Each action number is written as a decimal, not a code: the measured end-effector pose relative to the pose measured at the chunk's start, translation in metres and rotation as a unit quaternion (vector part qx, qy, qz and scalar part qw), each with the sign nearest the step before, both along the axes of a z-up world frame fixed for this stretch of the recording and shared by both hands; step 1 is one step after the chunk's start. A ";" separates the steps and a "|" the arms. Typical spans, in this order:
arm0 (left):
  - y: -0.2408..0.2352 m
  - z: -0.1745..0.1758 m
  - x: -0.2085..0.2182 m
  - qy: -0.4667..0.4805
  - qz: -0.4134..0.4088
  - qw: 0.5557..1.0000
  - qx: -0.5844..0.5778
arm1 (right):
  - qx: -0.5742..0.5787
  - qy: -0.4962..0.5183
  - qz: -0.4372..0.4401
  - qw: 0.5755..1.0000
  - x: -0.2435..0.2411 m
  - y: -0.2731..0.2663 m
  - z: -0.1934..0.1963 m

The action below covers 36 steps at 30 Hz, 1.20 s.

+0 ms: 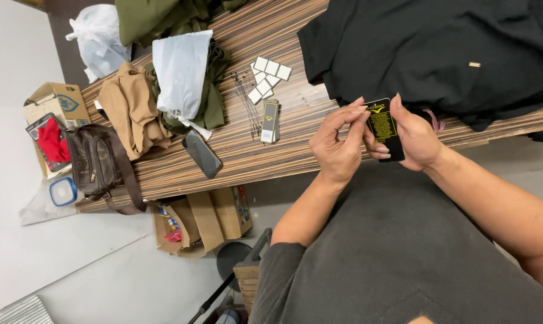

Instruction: The person attaches price tags to black shirts on a table using a plastic fastener. They pick up a tag, align it with the shirt's collar, and secure it with a fastener before moving to the next shirt.

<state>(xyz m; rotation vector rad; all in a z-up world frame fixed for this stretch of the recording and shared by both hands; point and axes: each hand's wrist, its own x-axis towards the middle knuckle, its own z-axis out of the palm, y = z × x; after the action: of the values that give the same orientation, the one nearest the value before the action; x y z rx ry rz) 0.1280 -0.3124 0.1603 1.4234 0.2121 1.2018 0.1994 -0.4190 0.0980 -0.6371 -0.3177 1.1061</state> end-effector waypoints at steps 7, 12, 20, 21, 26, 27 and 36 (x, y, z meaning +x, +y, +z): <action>0.003 0.000 -0.004 0.024 0.015 0.999 0.046 | 0.002 -0.028 0.010 1.000 -0.004 0.006 0.016; 0.006 0.013 -0.009 0.041 0.007 0.998 0.053 | 0.011 -0.042 -0.005 0.999 -0.012 0.009 0.020; 0.014 0.002 -0.019 0.100 0.010 0.993 0.064 | -0.010 0.042 -0.019 0.999 -0.021 0.002 -0.015; 0.017 0.002 -0.021 0.112 0.009 0.992 0.058 | -0.037 0.039 -0.027 0.998 -0.023 0.002 -0.012; 0.032 -0.002 -0.032 0.150 0.008 0.988 0.040 | -0.076 0.018 -0.023 0.997 -0.030 0.011 0.004; 0.036 -0.003 -0.035 0.157 0.013 0.987 0.026 | -0.107 0.033 -0.046 0.993 -0.033 0.015 0.030; 0.057 -0.042 -0.056 0.174 -0.039 0.958 -0.223 | -0.202 0.022 -0.116 0.972 -0.045 0.035 0.044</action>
<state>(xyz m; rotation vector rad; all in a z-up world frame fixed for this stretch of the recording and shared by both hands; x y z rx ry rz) 0.0717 -0.2553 0.1182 1.2176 0.6253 0.7670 0.1548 -0.3843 0.1425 -0.9823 0.0258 0.9630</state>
